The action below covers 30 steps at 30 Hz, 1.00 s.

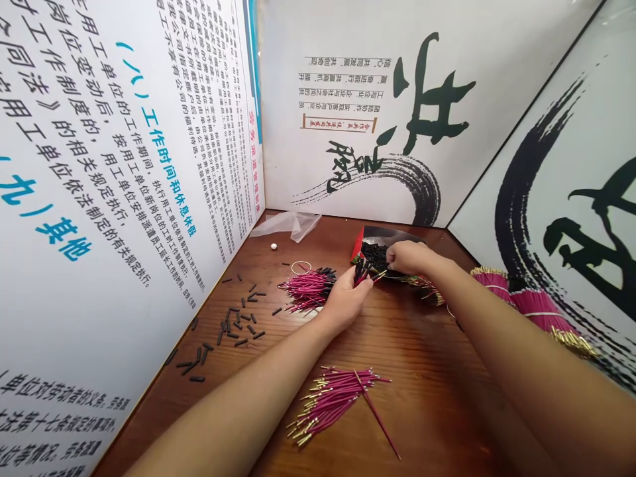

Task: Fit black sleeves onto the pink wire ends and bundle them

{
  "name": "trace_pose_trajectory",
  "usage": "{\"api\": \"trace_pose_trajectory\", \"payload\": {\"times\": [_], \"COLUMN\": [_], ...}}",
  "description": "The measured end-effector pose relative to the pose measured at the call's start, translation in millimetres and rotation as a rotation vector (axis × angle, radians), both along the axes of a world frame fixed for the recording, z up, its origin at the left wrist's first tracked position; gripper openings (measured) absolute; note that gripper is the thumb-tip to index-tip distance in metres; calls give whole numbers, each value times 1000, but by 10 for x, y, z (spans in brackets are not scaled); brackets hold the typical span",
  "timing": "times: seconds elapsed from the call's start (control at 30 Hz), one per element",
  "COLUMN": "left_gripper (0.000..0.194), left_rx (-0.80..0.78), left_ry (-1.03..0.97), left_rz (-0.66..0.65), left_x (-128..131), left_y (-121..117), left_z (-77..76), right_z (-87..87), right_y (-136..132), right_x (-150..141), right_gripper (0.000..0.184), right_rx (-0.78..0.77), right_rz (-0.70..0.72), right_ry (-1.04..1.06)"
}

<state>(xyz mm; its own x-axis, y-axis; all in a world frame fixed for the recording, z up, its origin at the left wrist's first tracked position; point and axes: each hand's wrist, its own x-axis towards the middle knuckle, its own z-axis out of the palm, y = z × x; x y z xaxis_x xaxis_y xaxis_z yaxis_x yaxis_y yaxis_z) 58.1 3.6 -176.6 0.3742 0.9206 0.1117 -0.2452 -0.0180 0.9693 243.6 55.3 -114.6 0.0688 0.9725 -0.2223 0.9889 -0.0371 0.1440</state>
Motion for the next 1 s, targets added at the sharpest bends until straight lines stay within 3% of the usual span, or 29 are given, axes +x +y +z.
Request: {"api": "trace_pose_trajectory", "payload": {"times": [0.33,0.43,0.57,0.63,0.73,0.83,1.0], "left_gripper": [8,6,5,4,6,9,9], "left_rx": [29,41,106,126,118,88,80], "left_ry": [6,-7,-16,-23,-28,-14,0], "left_rz": [-11,0,20,27,28,43,46], "left_x": [-3,7,20,20,15,8,-4], "left_y": [7,22,53,60,51,30,12], "left_z": [-11,-26,-45,-47,-40,-27,-6], "right_z": [5,-2,-95,-179,-345,-531,-707], "right_y": [-60,-171,-469,-628,-795,-852,-804], "right_x": [1,-105,-389,-521,-644,-691,-674], "right_gripper": [35,33,27,25,22,26,31], "right_rx": [201,468,909,958,983,1033,906], "right_rz": [27,15,-195,-223,-312,-353,-270], "right_ry": [64,446,1355,1622,1792,1820,1784]}}
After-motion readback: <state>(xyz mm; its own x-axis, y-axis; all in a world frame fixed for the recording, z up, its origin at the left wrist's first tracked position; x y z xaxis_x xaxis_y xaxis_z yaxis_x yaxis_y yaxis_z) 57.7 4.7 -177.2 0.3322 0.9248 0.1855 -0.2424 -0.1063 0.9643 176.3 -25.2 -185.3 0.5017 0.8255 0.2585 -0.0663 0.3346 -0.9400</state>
